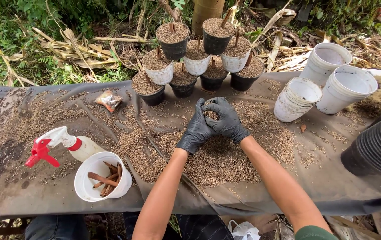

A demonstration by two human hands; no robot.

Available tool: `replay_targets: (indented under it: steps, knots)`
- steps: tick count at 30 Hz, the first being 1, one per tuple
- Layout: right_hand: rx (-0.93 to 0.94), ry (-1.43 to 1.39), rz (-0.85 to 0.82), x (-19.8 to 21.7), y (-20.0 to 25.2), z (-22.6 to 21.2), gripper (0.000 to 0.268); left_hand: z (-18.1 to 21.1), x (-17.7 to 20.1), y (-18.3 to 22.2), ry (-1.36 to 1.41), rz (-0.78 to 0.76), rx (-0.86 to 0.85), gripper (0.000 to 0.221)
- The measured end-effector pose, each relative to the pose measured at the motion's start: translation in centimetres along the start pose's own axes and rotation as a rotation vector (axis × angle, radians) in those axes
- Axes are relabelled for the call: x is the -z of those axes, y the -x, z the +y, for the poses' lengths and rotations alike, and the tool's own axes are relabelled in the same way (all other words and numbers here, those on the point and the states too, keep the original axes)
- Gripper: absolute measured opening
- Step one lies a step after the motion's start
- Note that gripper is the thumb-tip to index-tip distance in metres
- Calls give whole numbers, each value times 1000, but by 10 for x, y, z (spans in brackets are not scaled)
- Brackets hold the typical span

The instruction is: Filling a small plastic pot with soil and planting a wooden cutting into it.

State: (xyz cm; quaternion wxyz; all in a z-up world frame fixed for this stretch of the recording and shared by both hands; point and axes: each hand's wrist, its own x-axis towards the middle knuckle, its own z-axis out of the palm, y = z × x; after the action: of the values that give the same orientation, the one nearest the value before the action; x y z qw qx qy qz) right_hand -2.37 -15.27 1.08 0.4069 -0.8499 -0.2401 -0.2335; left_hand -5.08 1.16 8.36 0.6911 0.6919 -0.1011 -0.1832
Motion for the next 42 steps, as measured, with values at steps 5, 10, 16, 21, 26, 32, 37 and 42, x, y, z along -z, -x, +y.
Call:
replay_targets:
  steps: [5,10,16,21,26,32,37,42]
  knots:
    - [0,-26,-10,2,0,-6,28,-18,-5,-4,-447,16,-87,115]
    - [-10,18,28,4,-1,-12,30,-38,-8,-22,-525,36,-71,129]
    - [-105,-116,57,7,2,-28,31,-56,-2,-26,-578,94,-102,127]
    - [-62,-247,153,18,9,-37,25,-75,7,-32,-526,95,-232,130]
    - [-92,-69,175,55,29,-7,25,-70,0,-25,-546,89,-389,126]
    - [-129,242,42,73,65,29,34,-73,6,-24,-503,110,-513,124]
    - [-159,233,-100,72,63,44,33,-5,12,10,-67,98,-536,119]
    - [-251,65,-225,52,25,48,45,-21,55,-22,-118,137,-673,122]
